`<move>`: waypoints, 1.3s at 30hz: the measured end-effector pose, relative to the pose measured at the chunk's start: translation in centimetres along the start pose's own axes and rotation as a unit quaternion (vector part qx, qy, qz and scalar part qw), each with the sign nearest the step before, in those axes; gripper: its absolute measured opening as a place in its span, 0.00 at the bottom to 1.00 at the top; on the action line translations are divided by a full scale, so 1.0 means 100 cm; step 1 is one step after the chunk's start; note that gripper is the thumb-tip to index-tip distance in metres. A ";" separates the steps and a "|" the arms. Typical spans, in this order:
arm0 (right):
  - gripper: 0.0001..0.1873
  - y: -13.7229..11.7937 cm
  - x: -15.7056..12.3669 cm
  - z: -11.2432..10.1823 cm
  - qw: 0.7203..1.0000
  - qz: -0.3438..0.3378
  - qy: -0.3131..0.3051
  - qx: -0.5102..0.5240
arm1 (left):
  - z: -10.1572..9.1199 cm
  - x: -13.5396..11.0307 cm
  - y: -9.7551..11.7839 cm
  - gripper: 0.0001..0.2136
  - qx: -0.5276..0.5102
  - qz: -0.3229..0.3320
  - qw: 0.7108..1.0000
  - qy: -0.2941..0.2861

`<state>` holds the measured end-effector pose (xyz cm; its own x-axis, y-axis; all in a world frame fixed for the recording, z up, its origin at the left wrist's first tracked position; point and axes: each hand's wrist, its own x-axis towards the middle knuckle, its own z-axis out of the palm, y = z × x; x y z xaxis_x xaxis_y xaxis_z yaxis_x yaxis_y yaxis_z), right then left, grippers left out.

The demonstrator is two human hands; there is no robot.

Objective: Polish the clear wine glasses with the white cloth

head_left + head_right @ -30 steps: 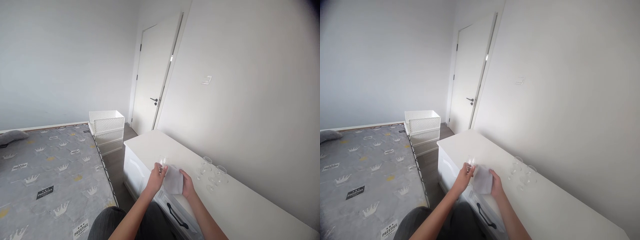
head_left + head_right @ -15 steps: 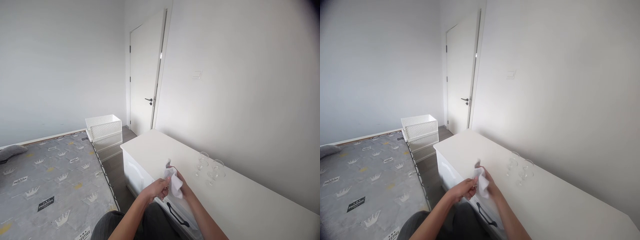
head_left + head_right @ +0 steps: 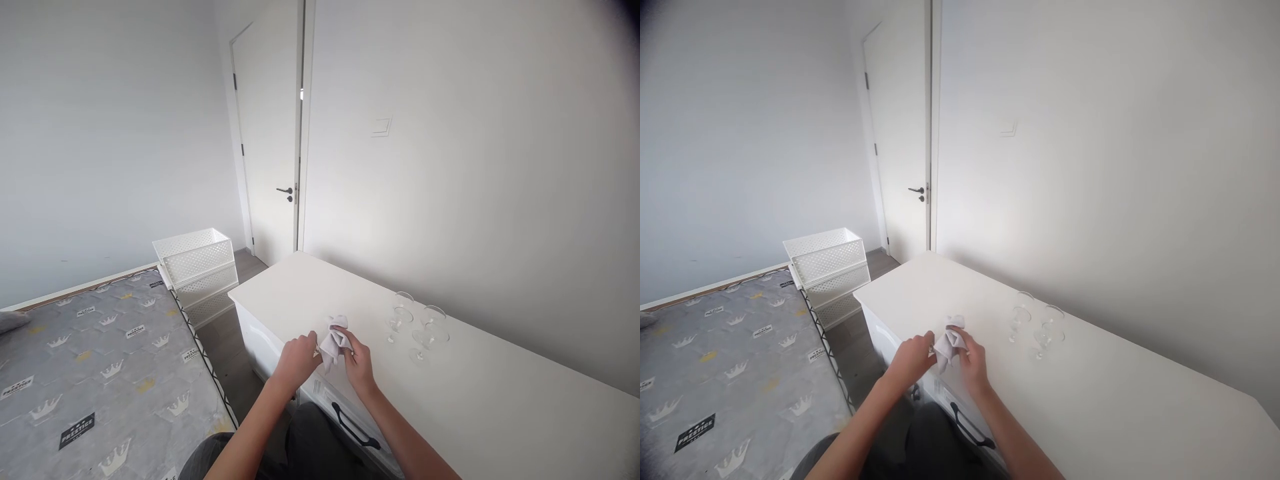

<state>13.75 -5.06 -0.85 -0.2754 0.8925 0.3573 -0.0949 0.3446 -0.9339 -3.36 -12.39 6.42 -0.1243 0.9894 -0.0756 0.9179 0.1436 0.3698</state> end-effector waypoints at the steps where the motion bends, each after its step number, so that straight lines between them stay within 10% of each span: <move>1: 0.18 -0.003 -0.001 0.000 1.000 0.006 0.026 -0.003 | -0.003 0.005 -0.001 0.12 0.021 0.014 1.000 0.006; 5: 0.25 -0.009 0.000 -0.003 0.993 0.056 0.085 0.058 | -0.006 0.029 -0.002 0.09 0.072 0.093 0.993 0.012; 11: 0.47 -0.013 0.003 -0.009 0.984 0.134 -0.060 0.100 | 0.002 0.051 -0.015 0.04 0.059 0.209 0.976 0.006; 25: 0.31 0.012 0.017 -0.018 0.982 0.142 0.098 0.074 | 0.040 0.046 -0.031 0.13 -0.225 0.128 0.963 0.067; 30: 0.24 0.010 0.000 -0.010 0.989 -0.011 -0.118 -0.087 | 0.008 0.037 -0.069 0.19 -0.468 0.058 0.865 -0.170; 33: 0.25 0.008 0.005 -0.001 0.969 -0.052 -0.224 -0.086 | -0.008 0.035 -0.084 0.22 -0.463 0.069 0.868 -0.168; 39: 0.19 0.009 0.037 0.002 0.981 0.124 0.051 0.141 | 0.017 0.034 -0.048 0.17 -0.367 0.062 0.928 0.003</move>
<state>12.41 -1.50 -0.35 -0.2277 0.9681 0.1043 -0.3026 0.0315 -0.9526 -7.58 -9.80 2.80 -0.0395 0.9991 0.0139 0.4222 0.0041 0.9065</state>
